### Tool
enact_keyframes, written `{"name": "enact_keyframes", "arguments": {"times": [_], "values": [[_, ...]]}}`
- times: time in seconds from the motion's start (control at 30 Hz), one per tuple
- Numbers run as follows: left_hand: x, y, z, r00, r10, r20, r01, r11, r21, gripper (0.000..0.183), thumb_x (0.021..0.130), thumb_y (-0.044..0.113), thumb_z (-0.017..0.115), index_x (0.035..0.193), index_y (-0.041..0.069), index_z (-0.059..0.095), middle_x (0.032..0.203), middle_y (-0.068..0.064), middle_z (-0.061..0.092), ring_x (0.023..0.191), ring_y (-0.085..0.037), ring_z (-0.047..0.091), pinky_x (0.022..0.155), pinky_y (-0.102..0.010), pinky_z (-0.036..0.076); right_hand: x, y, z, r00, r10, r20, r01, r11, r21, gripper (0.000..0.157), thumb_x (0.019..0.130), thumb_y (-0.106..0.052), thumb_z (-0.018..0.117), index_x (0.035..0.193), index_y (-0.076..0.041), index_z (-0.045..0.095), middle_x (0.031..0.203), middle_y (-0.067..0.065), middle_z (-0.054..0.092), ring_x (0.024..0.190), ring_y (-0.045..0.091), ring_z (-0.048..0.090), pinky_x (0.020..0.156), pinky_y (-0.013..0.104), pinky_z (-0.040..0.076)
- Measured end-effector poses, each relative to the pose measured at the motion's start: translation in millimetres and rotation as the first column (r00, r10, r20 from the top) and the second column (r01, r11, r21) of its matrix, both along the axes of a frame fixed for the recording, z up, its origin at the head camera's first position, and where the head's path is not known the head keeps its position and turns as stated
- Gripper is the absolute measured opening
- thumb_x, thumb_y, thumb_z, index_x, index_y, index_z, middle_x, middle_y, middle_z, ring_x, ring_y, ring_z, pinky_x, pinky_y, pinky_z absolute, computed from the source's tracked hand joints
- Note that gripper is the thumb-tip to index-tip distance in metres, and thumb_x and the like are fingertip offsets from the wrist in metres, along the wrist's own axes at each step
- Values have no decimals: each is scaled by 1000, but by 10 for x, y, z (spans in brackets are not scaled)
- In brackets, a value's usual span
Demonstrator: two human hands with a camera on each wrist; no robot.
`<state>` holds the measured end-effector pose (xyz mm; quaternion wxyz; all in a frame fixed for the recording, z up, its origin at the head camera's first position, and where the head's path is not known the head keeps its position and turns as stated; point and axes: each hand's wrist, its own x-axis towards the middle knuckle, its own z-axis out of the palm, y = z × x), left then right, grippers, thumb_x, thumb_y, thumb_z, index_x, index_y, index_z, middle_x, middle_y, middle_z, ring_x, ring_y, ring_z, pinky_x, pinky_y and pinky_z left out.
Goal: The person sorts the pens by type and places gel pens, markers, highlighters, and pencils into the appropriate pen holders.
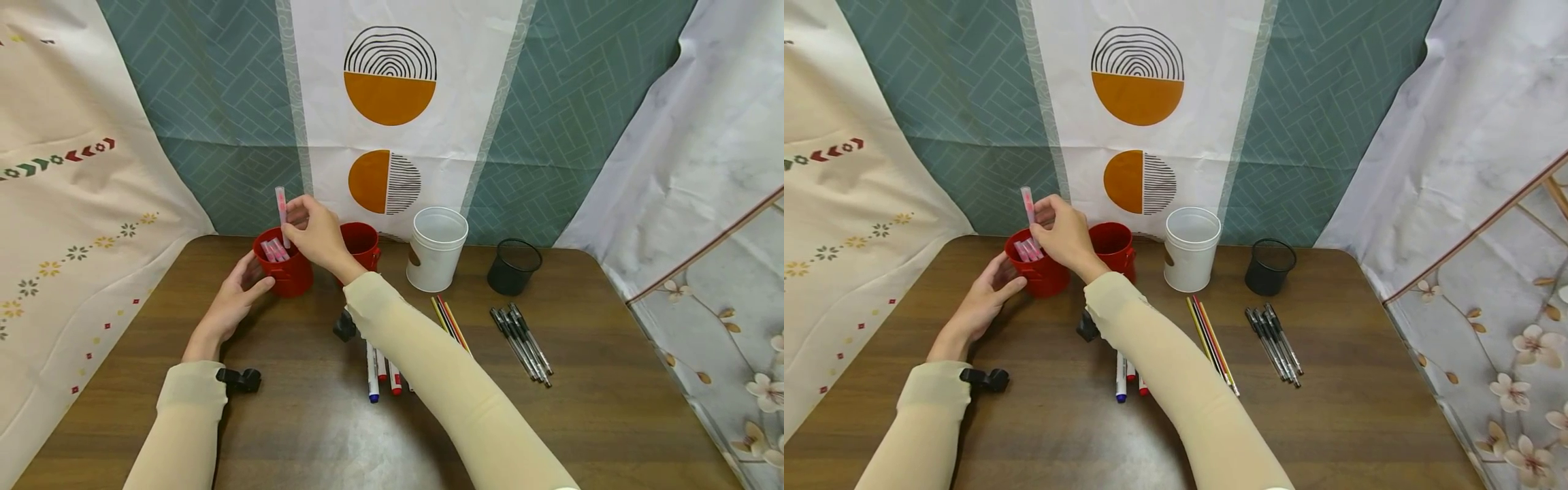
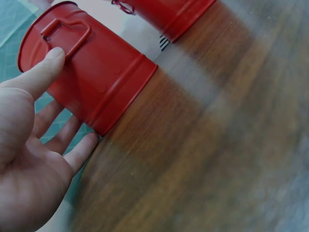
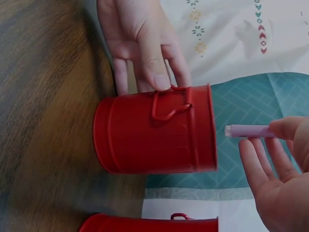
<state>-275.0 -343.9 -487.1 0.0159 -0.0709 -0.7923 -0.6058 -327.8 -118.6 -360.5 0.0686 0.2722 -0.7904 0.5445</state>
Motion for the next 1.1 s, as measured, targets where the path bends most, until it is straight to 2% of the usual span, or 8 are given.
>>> {"name": "enact_keyframes", "arguments": {"times": [0.4,1.1], "values": [[9,-7,-11,1000,-5,-6,5,1000,4,84,107,26,66,172,22,14,175,-14,25,158,-43,27,124,-69,25,-36,-27,-123,1000,-12,18,11,998,61,25,99,-7,75,123,-5,67,112,10,75,93,16,71,83,14,57],[3,7,4,1000,-7,-10,8,1000,9,83,107,26,66,172,21,15,174,-16,26,157,-44,27,124,-70,24,-58,-56,-206,999,-28,41,25,997,75,26,97,-5,76,122,-4,68,109,10,77,92,14,74,82,13,58]]}}
